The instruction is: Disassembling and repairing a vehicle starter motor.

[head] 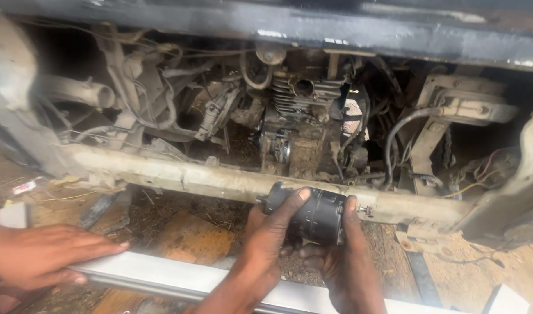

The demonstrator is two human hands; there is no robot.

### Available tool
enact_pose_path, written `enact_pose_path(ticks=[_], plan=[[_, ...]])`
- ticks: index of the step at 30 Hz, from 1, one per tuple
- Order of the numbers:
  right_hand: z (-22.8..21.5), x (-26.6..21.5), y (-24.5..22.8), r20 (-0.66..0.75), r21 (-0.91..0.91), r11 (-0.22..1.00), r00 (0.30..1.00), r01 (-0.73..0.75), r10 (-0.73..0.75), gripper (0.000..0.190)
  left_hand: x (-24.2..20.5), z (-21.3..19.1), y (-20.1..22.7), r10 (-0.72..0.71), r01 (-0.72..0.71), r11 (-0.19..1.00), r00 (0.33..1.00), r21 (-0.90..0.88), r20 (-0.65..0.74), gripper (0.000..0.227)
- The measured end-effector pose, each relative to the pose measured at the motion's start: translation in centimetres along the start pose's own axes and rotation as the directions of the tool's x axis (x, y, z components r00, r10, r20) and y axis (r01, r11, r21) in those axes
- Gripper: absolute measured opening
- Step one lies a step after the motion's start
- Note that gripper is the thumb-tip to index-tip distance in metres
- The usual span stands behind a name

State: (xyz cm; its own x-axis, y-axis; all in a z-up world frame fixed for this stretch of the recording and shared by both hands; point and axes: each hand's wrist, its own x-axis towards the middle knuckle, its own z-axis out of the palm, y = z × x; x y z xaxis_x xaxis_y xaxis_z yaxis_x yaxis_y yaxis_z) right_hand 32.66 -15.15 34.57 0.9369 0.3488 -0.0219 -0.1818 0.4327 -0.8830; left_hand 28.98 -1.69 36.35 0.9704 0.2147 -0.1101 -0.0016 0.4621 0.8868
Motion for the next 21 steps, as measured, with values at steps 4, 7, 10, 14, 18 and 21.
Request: enact_pose_path(ticks=[4, 7, 10, 14, 18, 21], plan=[[1.9, 0.6, -2.3, -0.087, -0.114, 0.983, 0.987, -0.141, 0.132, 0.088, -0.1, 0.5, 0.2, -0.031, 0.033, 0.999, 0.973, 0.003, -0.228, 0.081], [2.5, -1.0, -3.9, -0.158, -0.132, 0.97, 0.971, -0.203, 0.181, 0.085, -1.9, 1.6, 0.7, -0.036, 0.037, 0.999, 0.964, 0.001, -0.264, 0.08], [2.2, -2.3, -5.1, -0.143, -0.168, 0.966, 0.975, -0.195, 0.172, 0.08, -2.7, 2.1, 1.1, 0.031, -0.034, 0.999, 0.967, -0.006, -0.252, 0.076], [0.3, -2.1, -5.1, -0.02, -0.229, 0.961, 0.988, -0.156, 0.156, 0.069, -3.4, 3.7, 1.4, 0.239, -0.252, 0.967, 0.947, -0.037, -0.215, 0.069], [0.5, -2.3, -6.3, 0.064, -0.13, 0.985, 0.991, -0.111, 0.12, 0.07, -4.0, 5.1, 2.6, 0.344, -0.351, 0.936, 0.925, -0.018, -0.16, 0.063], [0.0, -1.7, -8.2, 0.067, 0.022, 0.997, 0.995, -0.074, 0.072, 0.066, -2.6, 6.5, 3.3, 0.411, -0.417, 0.908, 0.905, -0.036, -0.107, 0.064]])
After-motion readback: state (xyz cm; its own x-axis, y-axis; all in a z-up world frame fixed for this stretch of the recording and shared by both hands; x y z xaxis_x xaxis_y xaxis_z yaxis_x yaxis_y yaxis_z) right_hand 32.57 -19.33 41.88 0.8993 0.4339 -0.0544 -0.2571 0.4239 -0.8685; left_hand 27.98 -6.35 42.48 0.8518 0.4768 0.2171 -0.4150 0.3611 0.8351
